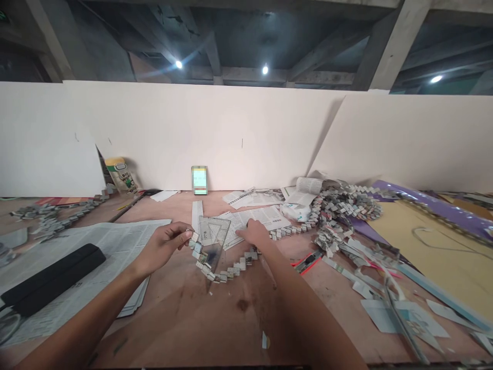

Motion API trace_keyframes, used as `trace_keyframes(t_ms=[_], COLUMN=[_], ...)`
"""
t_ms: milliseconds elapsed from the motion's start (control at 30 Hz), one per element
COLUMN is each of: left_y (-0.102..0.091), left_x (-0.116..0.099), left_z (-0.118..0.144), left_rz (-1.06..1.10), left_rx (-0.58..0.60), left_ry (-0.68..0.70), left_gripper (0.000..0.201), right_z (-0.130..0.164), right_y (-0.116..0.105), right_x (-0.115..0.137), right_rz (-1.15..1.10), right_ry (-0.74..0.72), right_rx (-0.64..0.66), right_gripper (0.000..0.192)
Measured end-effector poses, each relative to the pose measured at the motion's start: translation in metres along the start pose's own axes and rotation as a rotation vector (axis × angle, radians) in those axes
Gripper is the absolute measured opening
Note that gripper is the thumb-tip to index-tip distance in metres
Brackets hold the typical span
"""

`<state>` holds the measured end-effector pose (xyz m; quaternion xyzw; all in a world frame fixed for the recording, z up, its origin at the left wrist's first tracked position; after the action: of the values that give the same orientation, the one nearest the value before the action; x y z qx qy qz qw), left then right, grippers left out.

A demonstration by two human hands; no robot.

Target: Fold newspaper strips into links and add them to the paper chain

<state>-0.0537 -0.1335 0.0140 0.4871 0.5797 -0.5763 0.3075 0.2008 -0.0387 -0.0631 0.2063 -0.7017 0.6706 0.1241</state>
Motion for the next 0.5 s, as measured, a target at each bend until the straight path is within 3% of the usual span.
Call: trace_keyframes(t_ms=[167, 267, 367, 500], left_y=[-0.003, -0.004, -0.001, -0.006], left_x=[0.0, 0.01, 0.034, 0.074], left_z=[-0.013, -0.033, -0.052, -0.061], left_rz=[0.086, 0.298, 0.453, 0.54], left_rx=[0.125, 0.175, 0.153, 0.093], left_ry=[-0.045, -0.117, -0.198, -0.313], left_gripper=[0.022, 0.022, 0.026, 0.035], right_z=[-0.008, -0.011, -0.013, -0.014], right_y=[0.006, 0.005, 0.006, 0.012], right_x=[-0.003, -0.004, -0.004, -0.004], right_rz=[0.029, 0.04, 0.053, 0.056], right_ry=[0.043, 0.055, 0.063, 0.064], right_rx=[0.037, 0.035, 0.047, 0.085], right_gripper=[0.028, 0.038, 0.049, 0.031])
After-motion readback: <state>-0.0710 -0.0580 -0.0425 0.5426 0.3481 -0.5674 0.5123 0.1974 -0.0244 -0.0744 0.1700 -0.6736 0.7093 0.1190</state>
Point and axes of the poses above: each hand's wrist, its own z-axis away from the middle knuckle, its own y-axis out of the palm, x = y × z, the point moved 4 cm from there along -z, towards the middle knuckle, and after that the axes turned 9 degrees about -y, right-handed, at the moved point
